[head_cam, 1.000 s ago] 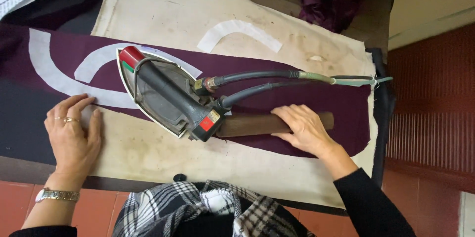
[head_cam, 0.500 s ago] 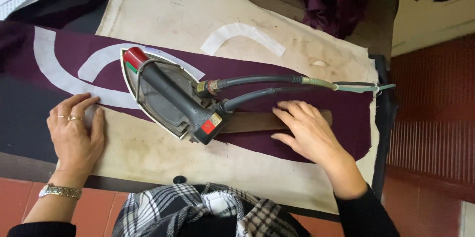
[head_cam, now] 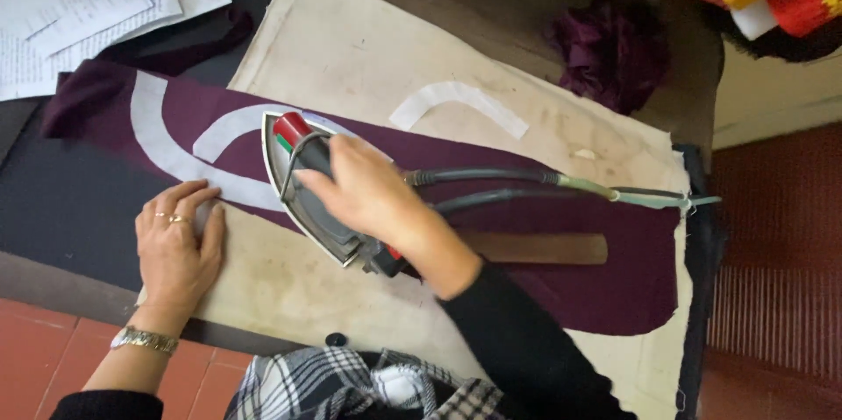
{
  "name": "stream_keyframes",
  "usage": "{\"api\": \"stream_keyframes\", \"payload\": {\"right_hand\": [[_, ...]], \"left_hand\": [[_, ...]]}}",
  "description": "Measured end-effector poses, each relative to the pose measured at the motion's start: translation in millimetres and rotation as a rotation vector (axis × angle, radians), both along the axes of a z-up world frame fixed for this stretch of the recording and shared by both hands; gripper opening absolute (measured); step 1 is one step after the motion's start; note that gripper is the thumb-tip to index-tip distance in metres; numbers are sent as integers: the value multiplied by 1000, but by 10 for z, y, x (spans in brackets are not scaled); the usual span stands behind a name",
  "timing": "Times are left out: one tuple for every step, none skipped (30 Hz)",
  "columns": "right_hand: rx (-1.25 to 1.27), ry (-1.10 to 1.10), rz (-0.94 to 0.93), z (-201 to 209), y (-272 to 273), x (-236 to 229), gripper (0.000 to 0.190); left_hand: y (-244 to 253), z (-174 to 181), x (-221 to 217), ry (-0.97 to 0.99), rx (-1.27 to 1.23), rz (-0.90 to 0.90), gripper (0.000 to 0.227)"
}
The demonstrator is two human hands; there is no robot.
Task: The person irons a piece of maroon fabric with a white pattern on a workbench using a steam iron. They then use a wooden rolling pin to press the fabric and place a white paper template onto the fabric before ironing it again.
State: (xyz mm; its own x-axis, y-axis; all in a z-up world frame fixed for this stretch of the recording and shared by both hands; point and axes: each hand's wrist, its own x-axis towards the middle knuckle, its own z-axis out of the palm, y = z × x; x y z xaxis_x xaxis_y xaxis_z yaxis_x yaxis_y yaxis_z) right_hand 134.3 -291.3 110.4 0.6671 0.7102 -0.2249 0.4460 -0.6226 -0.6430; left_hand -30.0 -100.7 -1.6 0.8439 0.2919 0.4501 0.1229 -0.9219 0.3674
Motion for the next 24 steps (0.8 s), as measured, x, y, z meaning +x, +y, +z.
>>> {"api": "stream_keyframes", "payload": {"right_hand": [[-2, -5, -1, 106, 55, -12, 42], [-65, 142, -52, 211, 108, -22, 45], [-130, 287, -103, 316, 157, -25, 50], [-133, 281, -105, 158, 153, -7, 50], [-122, 180, -96, 5, 158, 4, 54], [-111, 78, -87, -147, 163, 14, 58], [-113, 69, -87, -140, 162, 8, 58], [-117, 53, -93, -131, 162, -1, 59], [-119, 35, -99, -119, 171, -9, 60], [-119, 24, -98, -90, 172, -7, 60], [-129, 45, -111, -65, 174, -15, 58], [-138, 66, -124, -40, 178, -26, 57], [-139, 59, -125, -30, 178, -28, 57], [-145, 66, -124, -19, 178, -32, 56], [-150, 73, -122, -7, 178, -38, 56], [-150, 65, -121, -22, 168, -37, 56], [-158, 56, -128, -35, 173, -38, 56], [-166, 48, -135, -46, 180, -39, 55], [-166, 41, -133, -18, 180, -48, 55], [-182, 52, -138, 12, 179, -57, 56], [-196, 62, -142, 44, 179, -65, 56], [-194, 54, -140, 32, 184, -70, 56], [-202, 52, -148, 21, 186, -70, 57], [-209, 50, -157, 10, 187, -68, 58]], "left_hand": [[5, 0, -5, -5, -2, -1, 18], [9, -1, -8, 5, 1, 8, 18], [5, -9, 1, 14, 1, 18, 18], [-3, -22, 10, 7, -4, 16, 18], [0, -25, 7, 6, -3, 19, 18], [2, -27, 0, 4, -2, 21, 18], [-5, -25, 0, -5, -5, 22, 18], [-13, -21, -2, 28, -11, 35, 19], [-9, -13, -4, 61, -16, 48, 21], [-7, -29, 6, 50, -17, 49, 21], [-2, -45, 2, 52, -15, 57, 20], [4, -62, -5, 53, -14, 65, 20], [10, -76, -3, 46, -16, 65, 20], [17, -90, -3, 37, -4, 68, 20], [20, -101, -9, 29, 8, 73, 19], [8, -95, -4, 21, 7, 75, 19], [11, -85, -5, 38, -5, 75, 21], [16, -73, -6, 55, -16, 74, 23], [18, -67, -6, 48, -16, 77, 23], [18, -59, -5, 61, -24, 76, 24], [20, -49, -4, 73, -32, 76, 25], [16, -29, -10, 65, -31, 79, 25], [11, -9, -7, 55, -32, 74, 24], [5, 10, -2, 46, -33, 70, 23]]}}
